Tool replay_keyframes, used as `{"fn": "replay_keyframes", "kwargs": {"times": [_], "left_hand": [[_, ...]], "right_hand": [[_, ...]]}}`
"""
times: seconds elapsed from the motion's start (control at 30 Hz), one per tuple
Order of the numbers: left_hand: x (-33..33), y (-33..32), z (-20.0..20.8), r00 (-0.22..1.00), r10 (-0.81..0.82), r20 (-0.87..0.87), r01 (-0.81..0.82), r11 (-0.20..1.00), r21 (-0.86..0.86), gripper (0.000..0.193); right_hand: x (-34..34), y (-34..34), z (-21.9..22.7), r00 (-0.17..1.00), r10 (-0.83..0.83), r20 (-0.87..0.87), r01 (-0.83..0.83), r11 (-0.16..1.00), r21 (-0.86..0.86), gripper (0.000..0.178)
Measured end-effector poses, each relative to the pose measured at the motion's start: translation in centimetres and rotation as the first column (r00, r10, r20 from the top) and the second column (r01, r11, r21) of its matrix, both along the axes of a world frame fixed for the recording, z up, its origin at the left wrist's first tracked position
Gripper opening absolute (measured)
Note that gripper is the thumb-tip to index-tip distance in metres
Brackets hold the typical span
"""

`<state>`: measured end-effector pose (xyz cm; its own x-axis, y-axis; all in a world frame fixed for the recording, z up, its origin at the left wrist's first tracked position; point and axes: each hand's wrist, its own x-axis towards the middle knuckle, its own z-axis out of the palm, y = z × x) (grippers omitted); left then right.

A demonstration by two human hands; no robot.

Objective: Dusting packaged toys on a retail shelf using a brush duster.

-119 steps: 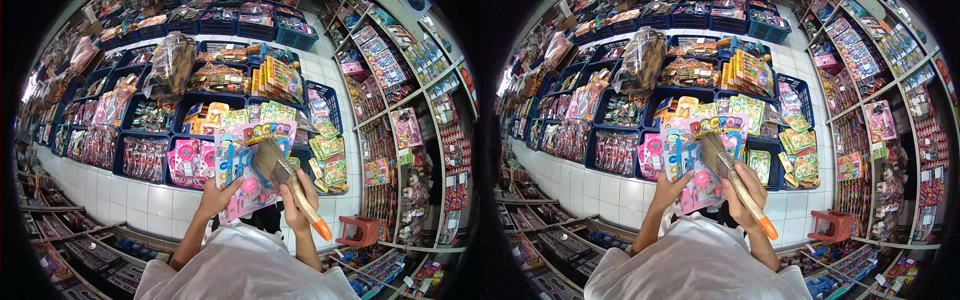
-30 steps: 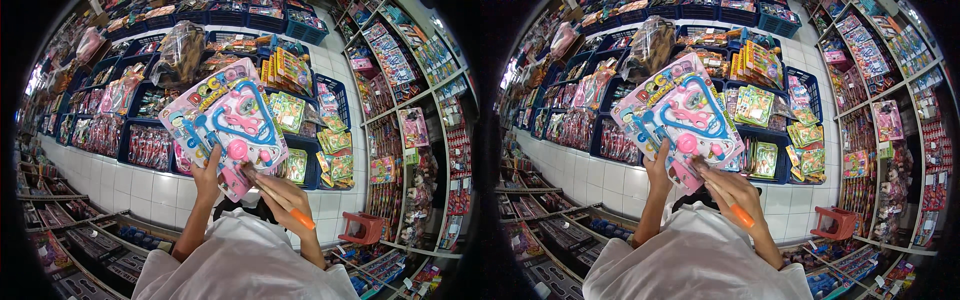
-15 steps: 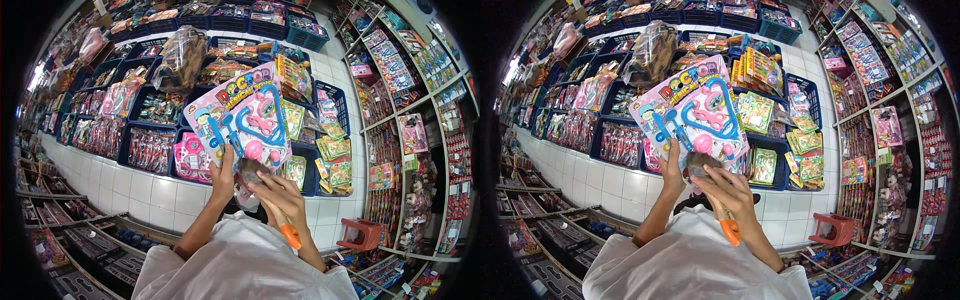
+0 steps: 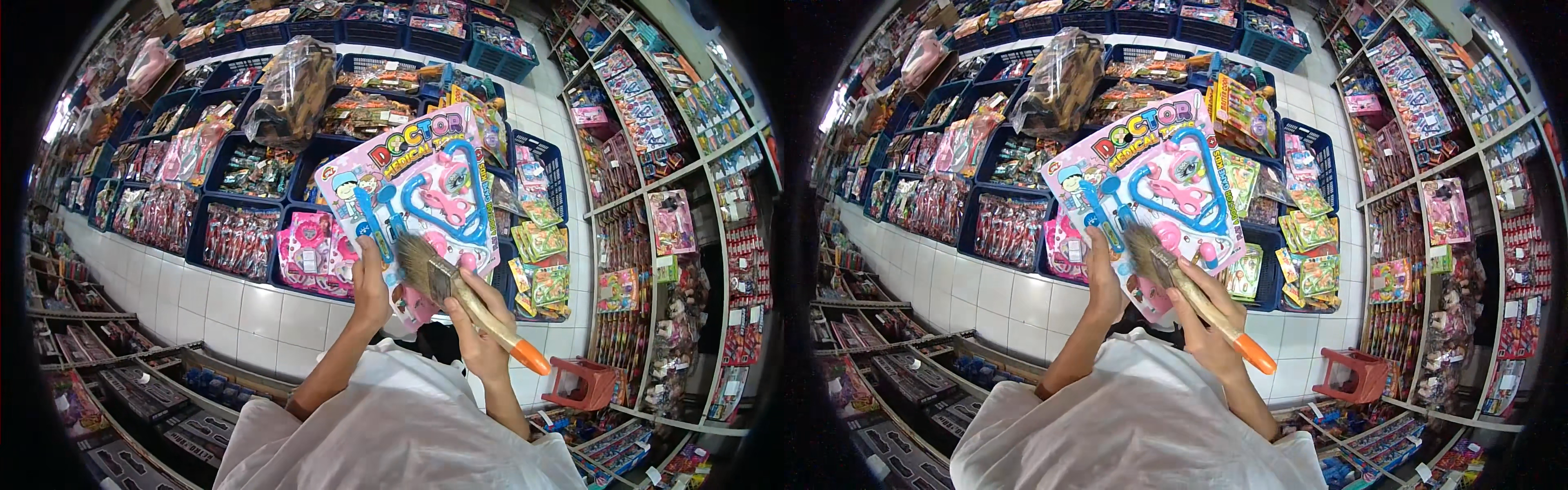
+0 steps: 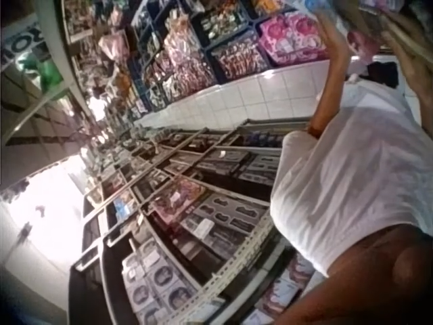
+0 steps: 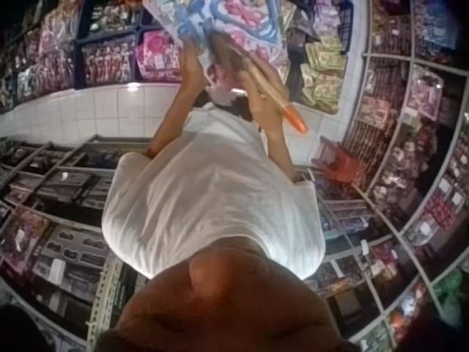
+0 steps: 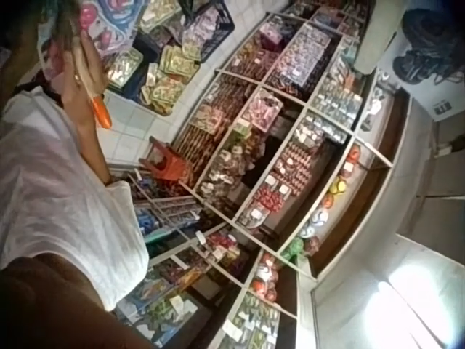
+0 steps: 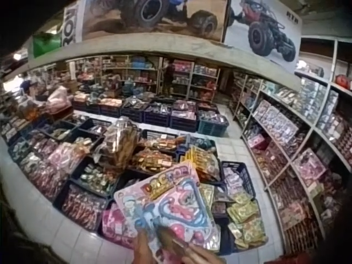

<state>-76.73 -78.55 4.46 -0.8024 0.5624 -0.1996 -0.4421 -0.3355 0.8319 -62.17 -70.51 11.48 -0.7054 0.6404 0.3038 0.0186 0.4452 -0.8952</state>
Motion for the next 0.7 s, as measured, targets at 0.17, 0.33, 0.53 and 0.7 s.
{"fn": "replay_keyframes", "kwargs": {"times": [0.17, 0.33, 0.53, 0.7], "left_hand": [[0.1, 0.6, -0.6, 1.000, 0.024, -0.010, -0.025, 0.999, -0.035, 0.060], [-0.3, 0.8, 1.0, 0.996, 0.070, -0.048, -0.072, 0.997, -0.040, 0.059], [0.1, 0.4, 0.7, 0.958, -0.159, -0.238, 0.094, 0.960, -0.264, 0.061], [1.0, 0.5, 0.9, 0.929, -0.052, -0.367, 0.010, 0.993, -0.116, 0.049]], "right_hand": [[0.9, 2.2, 0.8, 0.986, 0.116, 0.120, -0.114, 0.993, -0.028, 0.039], [0.8, 3.1, 2.0, 0.963, 0.217, 0.162, -0.237, 0.965, 0.111, 0.032], [-2.3, 2.8, 4.2, 0.974, 0.217, 0.059, -0.224, 0.962, 0.153, 0.034], [-3.6, 2.6, 5.6, 0.991, 0.130, -0.026, -0.124, 0.978, 0.167, 0.038]]}}
